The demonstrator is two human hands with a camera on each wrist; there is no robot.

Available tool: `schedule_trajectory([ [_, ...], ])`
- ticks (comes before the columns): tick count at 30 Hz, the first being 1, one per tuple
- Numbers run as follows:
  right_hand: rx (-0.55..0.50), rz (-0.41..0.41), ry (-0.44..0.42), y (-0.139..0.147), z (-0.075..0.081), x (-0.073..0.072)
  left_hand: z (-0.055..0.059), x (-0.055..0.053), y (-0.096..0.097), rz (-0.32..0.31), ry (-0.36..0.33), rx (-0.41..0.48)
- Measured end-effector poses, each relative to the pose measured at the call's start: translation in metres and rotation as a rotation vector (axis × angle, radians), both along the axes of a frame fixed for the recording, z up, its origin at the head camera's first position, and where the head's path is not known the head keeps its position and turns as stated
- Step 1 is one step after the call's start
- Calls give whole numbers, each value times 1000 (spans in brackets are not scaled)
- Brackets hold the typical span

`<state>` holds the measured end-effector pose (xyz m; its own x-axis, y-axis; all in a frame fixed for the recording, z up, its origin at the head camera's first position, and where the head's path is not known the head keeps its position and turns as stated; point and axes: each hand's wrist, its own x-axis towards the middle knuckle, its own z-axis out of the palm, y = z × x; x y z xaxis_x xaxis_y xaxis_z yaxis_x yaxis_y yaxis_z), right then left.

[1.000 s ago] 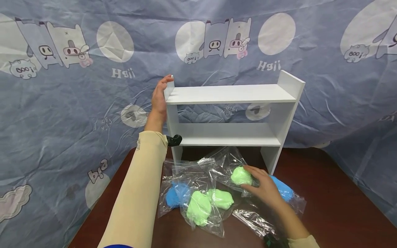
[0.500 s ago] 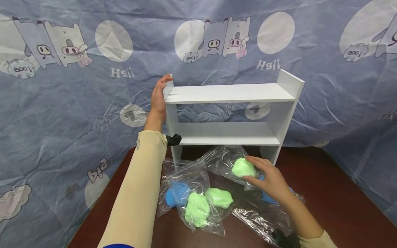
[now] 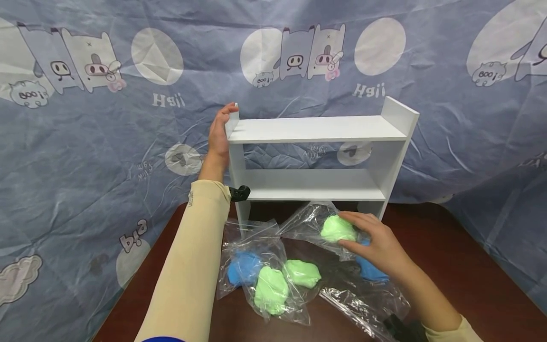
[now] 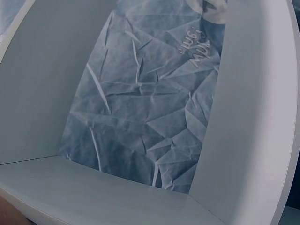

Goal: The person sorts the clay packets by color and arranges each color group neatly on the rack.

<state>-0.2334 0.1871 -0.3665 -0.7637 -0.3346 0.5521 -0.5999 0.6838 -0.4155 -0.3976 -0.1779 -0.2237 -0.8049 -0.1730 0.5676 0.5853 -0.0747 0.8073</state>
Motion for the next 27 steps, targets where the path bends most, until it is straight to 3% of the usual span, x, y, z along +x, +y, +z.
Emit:
schedule_trajectory([
  [7,5,52,63,-1,21,4,4,0,-2,30,2,2],
  [14,0,95,142,-4,44,10,0,-1,0,5,-11,-10],
  [21,-72,113,167,-9,74,15,-1,-2,-1,12,-9,-6],
  [27,-150,159,299,-15,105,10,1,-2,-1,23,12,-19],
])
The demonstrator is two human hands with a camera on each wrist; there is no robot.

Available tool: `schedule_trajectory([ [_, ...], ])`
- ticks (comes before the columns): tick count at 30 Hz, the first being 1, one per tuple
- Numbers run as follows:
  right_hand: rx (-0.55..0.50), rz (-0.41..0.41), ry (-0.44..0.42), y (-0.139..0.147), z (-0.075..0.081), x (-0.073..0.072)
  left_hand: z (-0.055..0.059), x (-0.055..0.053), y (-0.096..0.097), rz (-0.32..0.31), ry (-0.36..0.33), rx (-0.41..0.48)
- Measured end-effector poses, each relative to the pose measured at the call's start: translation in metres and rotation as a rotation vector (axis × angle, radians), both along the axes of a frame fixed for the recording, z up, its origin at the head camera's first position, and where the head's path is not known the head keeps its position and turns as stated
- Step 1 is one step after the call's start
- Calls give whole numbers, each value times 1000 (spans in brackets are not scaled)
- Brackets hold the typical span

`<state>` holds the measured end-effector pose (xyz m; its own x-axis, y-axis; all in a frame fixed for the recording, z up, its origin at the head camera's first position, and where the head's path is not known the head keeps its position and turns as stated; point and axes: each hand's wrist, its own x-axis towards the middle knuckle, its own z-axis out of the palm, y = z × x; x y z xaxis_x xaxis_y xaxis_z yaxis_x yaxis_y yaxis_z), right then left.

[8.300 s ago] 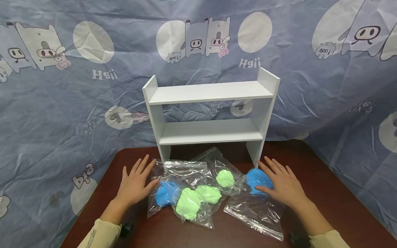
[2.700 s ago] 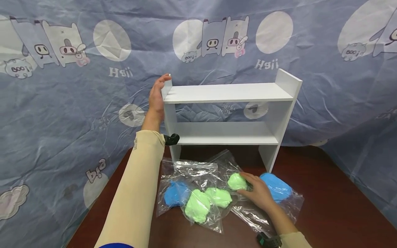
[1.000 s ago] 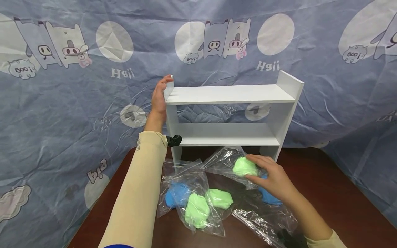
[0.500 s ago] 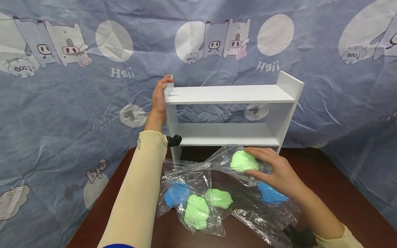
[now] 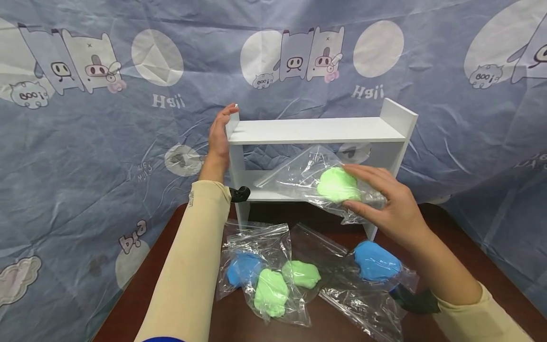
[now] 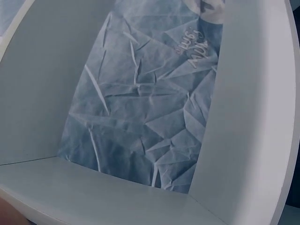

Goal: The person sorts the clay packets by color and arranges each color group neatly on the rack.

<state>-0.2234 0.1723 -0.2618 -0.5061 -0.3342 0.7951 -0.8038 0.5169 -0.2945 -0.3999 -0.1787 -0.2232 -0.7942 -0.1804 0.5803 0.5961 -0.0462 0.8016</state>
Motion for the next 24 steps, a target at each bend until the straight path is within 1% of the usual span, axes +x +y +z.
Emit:
schedule_trajectory([
  [1,-14,1,20,-2,5,-2,0,0,0,0,3,-5],
  [3,-47,1,31,-5,13,-5,0,0,0,-2,7,-13],
  [6,-98,-17,11,-11,26,-9,-1,0,0,-3,5,-31],
  [9,-150,-12,-18,-17,37,-12,-1,0,0,1,-3,-46],
  [12,-192,-6,-11,-24,47,-17,0,0,0,-34,-5,-25],
  [17,-252,4,42,-35,55,-30,1,-1,0,-138,-11,53],
  [20,-274,-16,84,-37,56,-39,1,-1,0,-156,-37,61],
  [22,-284,-37,108,-38,58,-47,1,-1,0,-152,-48,51],
  [24,-288,-59,111,-39,59,-55,0,-1,0,-149,-50,45],
])
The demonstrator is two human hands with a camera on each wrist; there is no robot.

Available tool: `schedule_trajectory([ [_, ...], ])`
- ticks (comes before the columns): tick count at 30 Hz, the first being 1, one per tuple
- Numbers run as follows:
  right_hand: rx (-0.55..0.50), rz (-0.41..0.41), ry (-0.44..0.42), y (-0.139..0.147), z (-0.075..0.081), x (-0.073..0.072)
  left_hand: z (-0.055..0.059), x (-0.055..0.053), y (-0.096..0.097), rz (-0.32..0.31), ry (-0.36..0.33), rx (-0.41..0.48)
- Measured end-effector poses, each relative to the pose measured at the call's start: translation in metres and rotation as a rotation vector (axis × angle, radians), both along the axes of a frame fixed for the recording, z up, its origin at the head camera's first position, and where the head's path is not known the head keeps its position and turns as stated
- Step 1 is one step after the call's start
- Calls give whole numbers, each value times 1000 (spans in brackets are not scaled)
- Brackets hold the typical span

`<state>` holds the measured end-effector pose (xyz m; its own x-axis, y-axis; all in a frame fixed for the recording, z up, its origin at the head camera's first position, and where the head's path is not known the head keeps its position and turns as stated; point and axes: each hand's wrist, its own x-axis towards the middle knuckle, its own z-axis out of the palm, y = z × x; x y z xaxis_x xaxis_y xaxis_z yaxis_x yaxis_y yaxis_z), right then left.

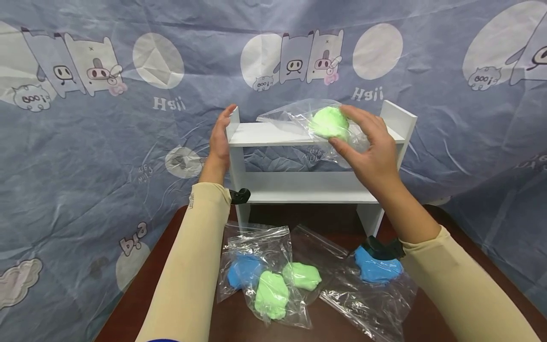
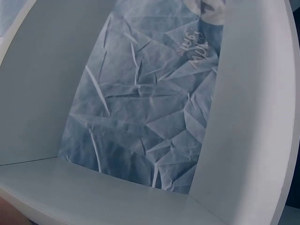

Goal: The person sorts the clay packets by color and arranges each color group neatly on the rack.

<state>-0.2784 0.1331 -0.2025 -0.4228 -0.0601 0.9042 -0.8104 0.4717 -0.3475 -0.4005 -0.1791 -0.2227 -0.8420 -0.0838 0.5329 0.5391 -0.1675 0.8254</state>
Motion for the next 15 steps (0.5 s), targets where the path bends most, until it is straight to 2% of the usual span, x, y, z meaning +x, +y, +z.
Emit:
schedule_trajectory([
  [10,69,-82,-145,-13,3,-41,-1,2,4,-16,-13,10],
  [15,155,-112,-239,-29,8,-59,0,1,5,26,24,-17],
])
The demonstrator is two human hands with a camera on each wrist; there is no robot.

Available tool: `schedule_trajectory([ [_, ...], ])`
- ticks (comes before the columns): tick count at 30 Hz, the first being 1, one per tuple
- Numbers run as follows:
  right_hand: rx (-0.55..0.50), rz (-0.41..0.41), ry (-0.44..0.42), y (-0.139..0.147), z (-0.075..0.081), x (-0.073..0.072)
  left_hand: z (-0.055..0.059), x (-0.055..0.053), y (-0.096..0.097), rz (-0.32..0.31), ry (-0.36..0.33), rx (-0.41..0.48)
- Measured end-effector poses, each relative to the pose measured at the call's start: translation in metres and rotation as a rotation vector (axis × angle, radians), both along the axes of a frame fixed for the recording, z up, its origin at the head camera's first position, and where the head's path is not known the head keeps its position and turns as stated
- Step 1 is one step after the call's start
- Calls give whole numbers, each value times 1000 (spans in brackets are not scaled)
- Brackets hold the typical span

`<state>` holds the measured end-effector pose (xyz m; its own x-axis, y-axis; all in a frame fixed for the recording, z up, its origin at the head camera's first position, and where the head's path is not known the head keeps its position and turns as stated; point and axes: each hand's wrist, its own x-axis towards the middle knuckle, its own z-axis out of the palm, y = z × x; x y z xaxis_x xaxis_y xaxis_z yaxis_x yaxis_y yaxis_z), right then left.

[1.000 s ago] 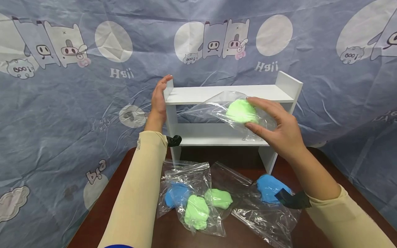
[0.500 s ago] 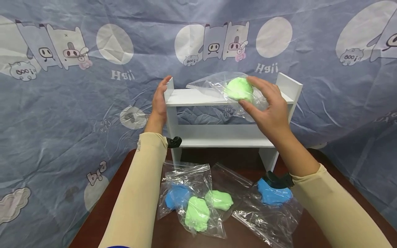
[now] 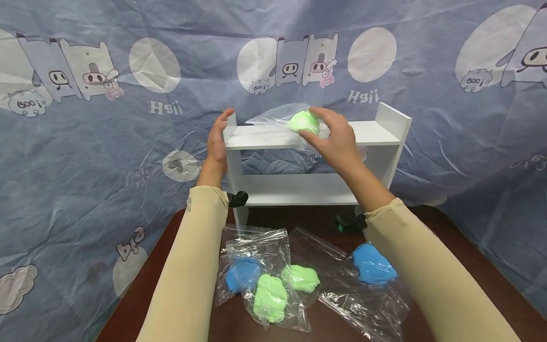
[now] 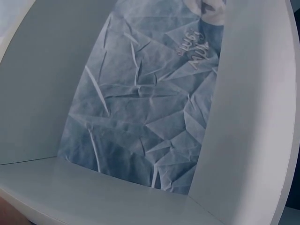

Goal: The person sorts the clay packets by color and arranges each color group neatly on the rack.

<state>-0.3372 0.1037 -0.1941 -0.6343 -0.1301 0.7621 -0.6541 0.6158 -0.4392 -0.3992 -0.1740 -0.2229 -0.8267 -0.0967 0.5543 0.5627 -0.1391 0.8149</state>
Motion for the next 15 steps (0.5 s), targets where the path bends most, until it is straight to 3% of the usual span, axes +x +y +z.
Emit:
schedule_trajectory([
  [6,147,-30,-99,-27,2,-16,1,-2,-2,78,31,-56],
  [15,294,-103,-299,-50,6,-27,0,-3,-2,58,22,-19],
])
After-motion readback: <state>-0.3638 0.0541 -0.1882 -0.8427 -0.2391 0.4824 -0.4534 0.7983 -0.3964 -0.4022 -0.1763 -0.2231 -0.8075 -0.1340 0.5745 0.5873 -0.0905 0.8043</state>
